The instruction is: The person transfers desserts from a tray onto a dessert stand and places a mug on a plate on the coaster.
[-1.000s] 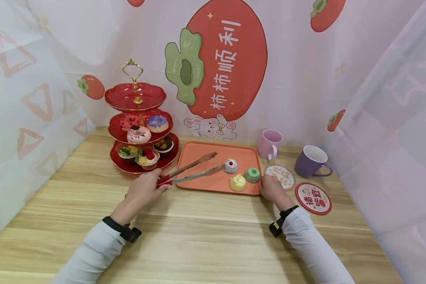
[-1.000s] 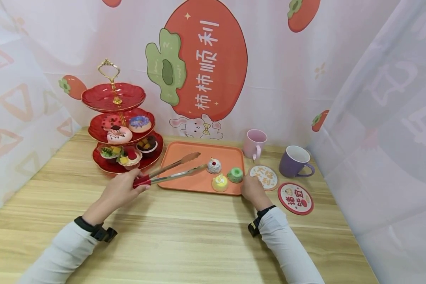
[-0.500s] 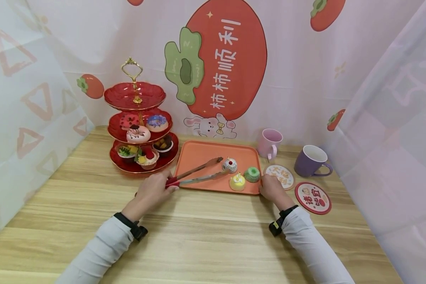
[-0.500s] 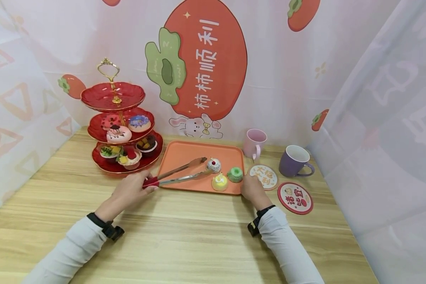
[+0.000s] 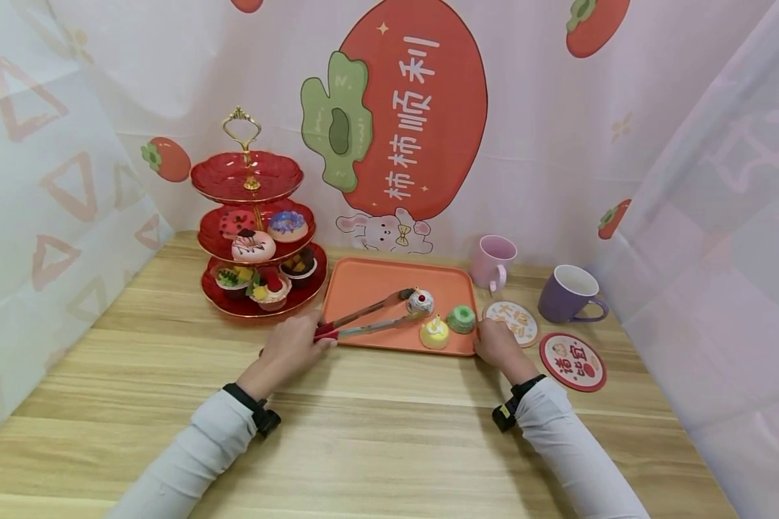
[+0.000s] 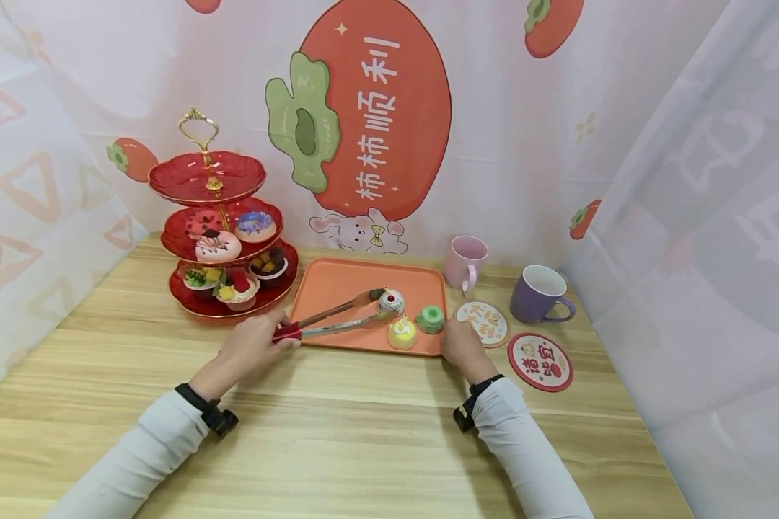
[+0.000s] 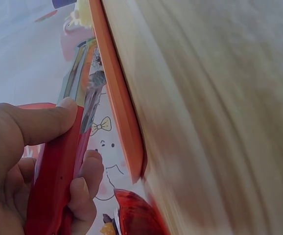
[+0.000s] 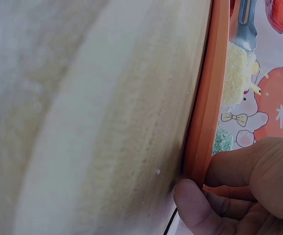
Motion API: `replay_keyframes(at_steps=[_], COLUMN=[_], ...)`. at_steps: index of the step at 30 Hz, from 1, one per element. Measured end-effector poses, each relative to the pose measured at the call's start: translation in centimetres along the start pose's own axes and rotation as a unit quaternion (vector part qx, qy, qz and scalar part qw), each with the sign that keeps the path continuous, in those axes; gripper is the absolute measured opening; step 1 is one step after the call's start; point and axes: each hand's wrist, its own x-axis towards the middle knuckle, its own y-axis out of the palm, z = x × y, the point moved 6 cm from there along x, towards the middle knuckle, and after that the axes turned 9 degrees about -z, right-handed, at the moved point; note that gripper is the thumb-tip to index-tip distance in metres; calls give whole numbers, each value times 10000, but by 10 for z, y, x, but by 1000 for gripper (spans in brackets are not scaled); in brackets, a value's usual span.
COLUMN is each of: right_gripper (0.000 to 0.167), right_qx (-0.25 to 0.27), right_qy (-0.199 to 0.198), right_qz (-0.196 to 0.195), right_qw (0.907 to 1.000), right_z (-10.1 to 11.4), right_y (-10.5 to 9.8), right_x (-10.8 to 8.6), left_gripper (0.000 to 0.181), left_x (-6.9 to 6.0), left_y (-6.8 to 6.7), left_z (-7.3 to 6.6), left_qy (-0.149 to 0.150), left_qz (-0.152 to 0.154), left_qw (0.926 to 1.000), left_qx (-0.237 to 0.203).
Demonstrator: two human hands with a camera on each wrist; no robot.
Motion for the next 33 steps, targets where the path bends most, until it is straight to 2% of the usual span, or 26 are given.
replay_keyframes(at_steps=[6, 19, 26, 33], right_gripper=[14, 12, 12, 11], right_qx=[-32, -47, -78, -87], right_qy=[-70, -107, -118, -53], right_qz=[-21, -43, -32, 7], right_qw=[10000, 9999, 9999, 9999], right_z=[0, 1, 1, 0], right_y=[0, 0, 0, 1], right_x=[0, 0, 0, 1], left_gripper=[24, 25, 25, 25], left_x=[0, 0, 0, -2], left_y=[0, 2, 2, -2], left_z=[-4, -3, -2, -1], left_qy=[270, 312, 302, 223], left_qz=[-344, -503, -493, -347], left_qw=[9990, 9982, 9983, 9991], left_qx=[17, 63, 90, 20])
